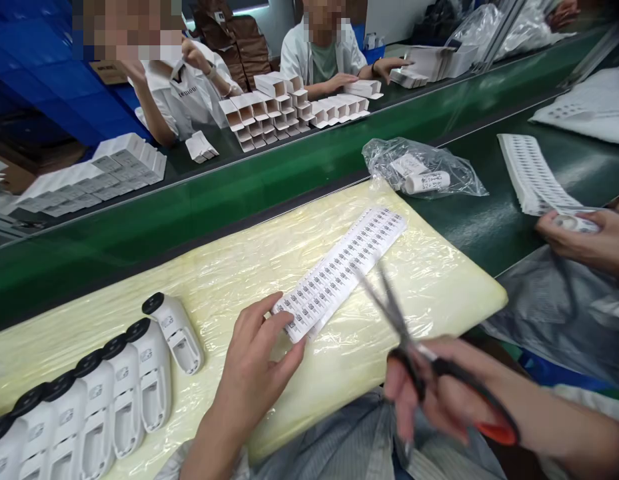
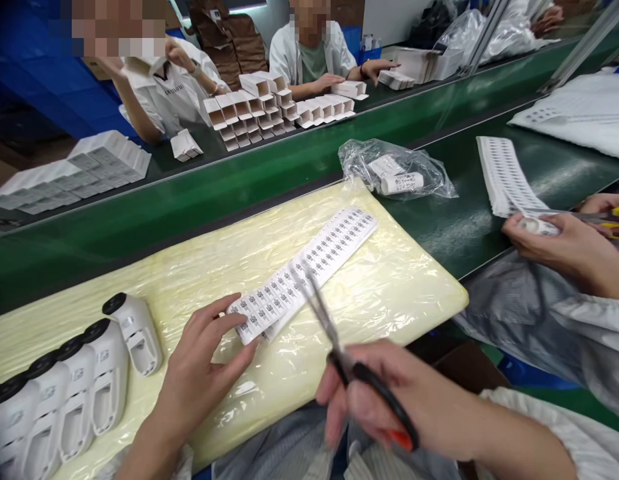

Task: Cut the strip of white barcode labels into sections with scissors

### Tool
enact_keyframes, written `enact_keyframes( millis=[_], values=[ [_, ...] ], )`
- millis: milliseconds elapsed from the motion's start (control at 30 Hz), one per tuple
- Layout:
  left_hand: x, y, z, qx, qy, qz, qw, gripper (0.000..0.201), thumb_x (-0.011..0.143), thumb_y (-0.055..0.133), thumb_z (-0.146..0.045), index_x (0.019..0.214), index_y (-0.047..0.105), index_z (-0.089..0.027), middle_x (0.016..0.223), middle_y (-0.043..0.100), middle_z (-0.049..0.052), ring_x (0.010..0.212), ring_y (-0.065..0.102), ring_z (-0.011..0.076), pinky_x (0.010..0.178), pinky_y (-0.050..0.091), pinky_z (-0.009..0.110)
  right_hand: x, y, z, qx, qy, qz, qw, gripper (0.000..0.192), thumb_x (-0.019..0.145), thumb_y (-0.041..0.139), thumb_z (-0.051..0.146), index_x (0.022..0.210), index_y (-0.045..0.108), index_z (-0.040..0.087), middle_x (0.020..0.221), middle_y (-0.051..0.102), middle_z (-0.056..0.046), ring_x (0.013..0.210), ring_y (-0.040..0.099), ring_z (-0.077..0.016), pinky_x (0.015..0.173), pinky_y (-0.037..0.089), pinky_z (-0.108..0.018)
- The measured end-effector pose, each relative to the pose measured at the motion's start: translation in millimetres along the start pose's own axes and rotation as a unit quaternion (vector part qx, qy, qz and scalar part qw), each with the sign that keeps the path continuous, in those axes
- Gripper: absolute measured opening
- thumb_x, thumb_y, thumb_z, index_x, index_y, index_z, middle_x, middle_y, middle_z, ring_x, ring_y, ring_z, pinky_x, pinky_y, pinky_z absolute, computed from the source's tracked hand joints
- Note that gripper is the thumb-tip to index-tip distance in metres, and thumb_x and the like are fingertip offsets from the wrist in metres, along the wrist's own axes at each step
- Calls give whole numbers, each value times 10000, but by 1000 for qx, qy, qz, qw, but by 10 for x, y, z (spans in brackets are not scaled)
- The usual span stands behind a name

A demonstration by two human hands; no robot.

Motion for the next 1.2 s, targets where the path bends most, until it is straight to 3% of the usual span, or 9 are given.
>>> enact_keyframes(
  millis=[100, 233, 567, 833, 1000, 1200],
  values=[
    [0, -21, 3, -7, -5, -14, 1000, 195, 908, 670, -185, 1091, 605, -195, 1292, 588, 150, 1136, 619, 253, 873, 568, 369, 40, 190, -399, 2, 64, 70, 995, 731, 784, 571, 853, 921, 627, 137, 783, 722, -117, 420, 358, -43, 422, 253, -212],
    [-2, -75, 4, -20, -11, -44, 999, 229, 886, 712, -174, 1104, 643, -178, 1257, 548, 138, 1101, 595, 222, 826, 564, 314, 206, 289, -591, 9, 80, 89, 993, 755, 792, 536, 867, 870, 610, 120, 714, 694, -78, 398, 338, -26, 388, 213, -186],
    [-60, -46, -4, -36, -13, -31, 999, 232, 888, 719, -165, 1112, 660, -163, 1231, 567, 114, 1081, 599, 190, 841, 542, 283, 496, 410, -299, 14, 60, 77, 995, 704, 744, 614, 842, 815, 609, 142, 626, 659, -20, 377, 326, -35, 380, 211, -205],
    [-104, -39, 11, -38, -24, -60, 997, 273, 865, 758, -201, 1085, 619, -119, 1162, 627, 135, 1083, 632, 203, 912, 549, 304, 514, 428, -353, 15, 78, 72, 994, 629, 769, 658, 767, 813, 621, 141, 625, 662, -16, 386, 334, -34, 393, 228, -198],
    [-114, -34, -3, -23, -22, -52, 998, 202, 872, 748, -200, 1040, 639, -168, 1216, 611, 135, 1078, 638, 222, 826, 560, 327, 534, 438, -375, 11, 83, 67, 994, 540, 793, 677, 683, 807, 621, 146, 614, 665, -9, 383, 330, -38, 389, 220, -195],
    [-102, -43, -33, -13, -13, -46, 999, 207, 872, 754, -218, 1051, 656, -184, 1211, 624, 131, 1087, 625, 242, 847, 555, 376, 540, 433, -369, -4, 86, 54, 995, 514, 784, 685, 658, 783, 610, 150, 602, 658, -9, 383, 333, -41, 387, 217, -197]
  ],
)
Point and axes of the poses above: each hand's wrist, its own x-axis towards the middle knuckle, its own y-axis out of the palm, z = x × y, the point moved 6 cm from there along x, towards the middle knuckle
